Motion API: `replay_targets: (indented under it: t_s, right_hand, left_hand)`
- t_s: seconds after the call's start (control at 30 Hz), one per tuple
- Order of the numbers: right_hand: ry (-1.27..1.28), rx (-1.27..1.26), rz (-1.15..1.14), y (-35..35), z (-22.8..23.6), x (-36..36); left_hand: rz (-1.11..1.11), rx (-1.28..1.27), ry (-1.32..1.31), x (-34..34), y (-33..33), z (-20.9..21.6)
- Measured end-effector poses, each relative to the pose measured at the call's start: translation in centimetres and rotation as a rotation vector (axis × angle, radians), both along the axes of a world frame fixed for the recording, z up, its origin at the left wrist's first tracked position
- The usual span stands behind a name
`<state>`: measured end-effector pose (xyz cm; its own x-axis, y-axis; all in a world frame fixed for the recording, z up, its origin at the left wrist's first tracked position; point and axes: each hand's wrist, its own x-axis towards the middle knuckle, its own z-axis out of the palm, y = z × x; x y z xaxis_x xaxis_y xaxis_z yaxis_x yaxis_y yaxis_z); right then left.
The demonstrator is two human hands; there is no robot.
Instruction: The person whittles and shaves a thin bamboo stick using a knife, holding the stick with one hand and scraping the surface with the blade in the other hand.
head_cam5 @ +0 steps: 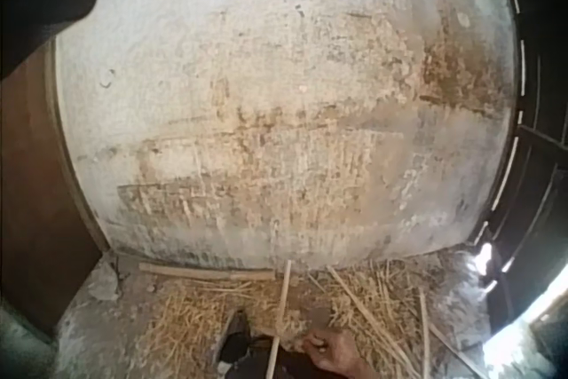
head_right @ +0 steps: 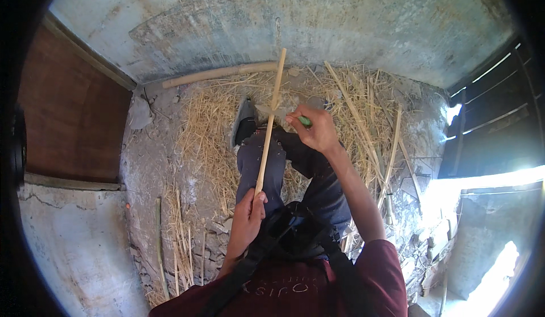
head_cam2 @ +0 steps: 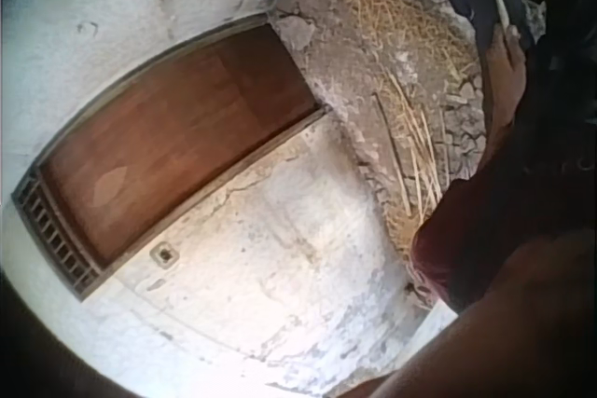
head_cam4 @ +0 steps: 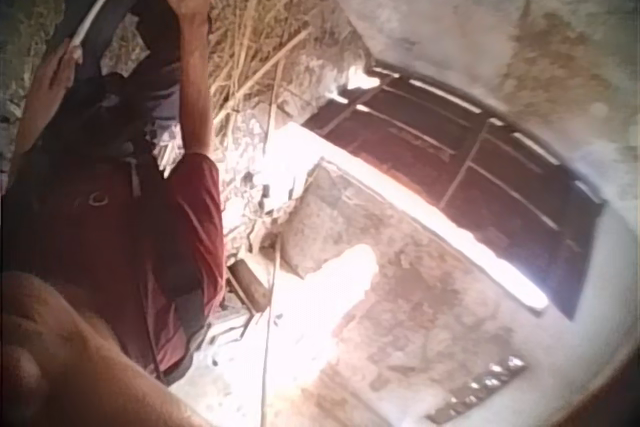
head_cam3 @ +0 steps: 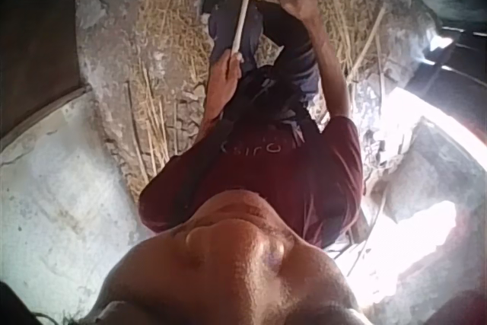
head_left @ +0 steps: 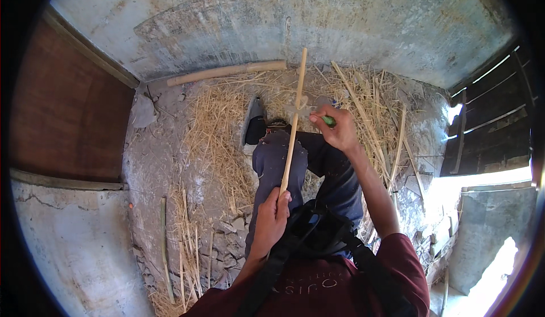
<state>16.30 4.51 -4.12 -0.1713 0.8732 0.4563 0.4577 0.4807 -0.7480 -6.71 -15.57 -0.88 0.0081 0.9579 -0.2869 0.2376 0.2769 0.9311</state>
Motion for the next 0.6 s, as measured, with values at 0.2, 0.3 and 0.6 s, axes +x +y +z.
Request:
replay_targets:
  t_s: [0.2,0.3,0.6]
  right_hand:
    - [-0.043,-0.062,0.034,0.1,1.0,-0.6]
    - [-0.031,-0.021,0.103,-0.7,1.6,-0.6]
    - [-0.107,0.056,0.096,2.1,1.7,-0.5]
  left_hand:
    - [0.004,0.018,0.012,-0.4,-0.2,-0.6]
    - [-0.016,0.072,0.094,-0.1,-0.3,-0.9]
    - [-0.039,0.146,0.234,0.8,-0.2,-0.4]
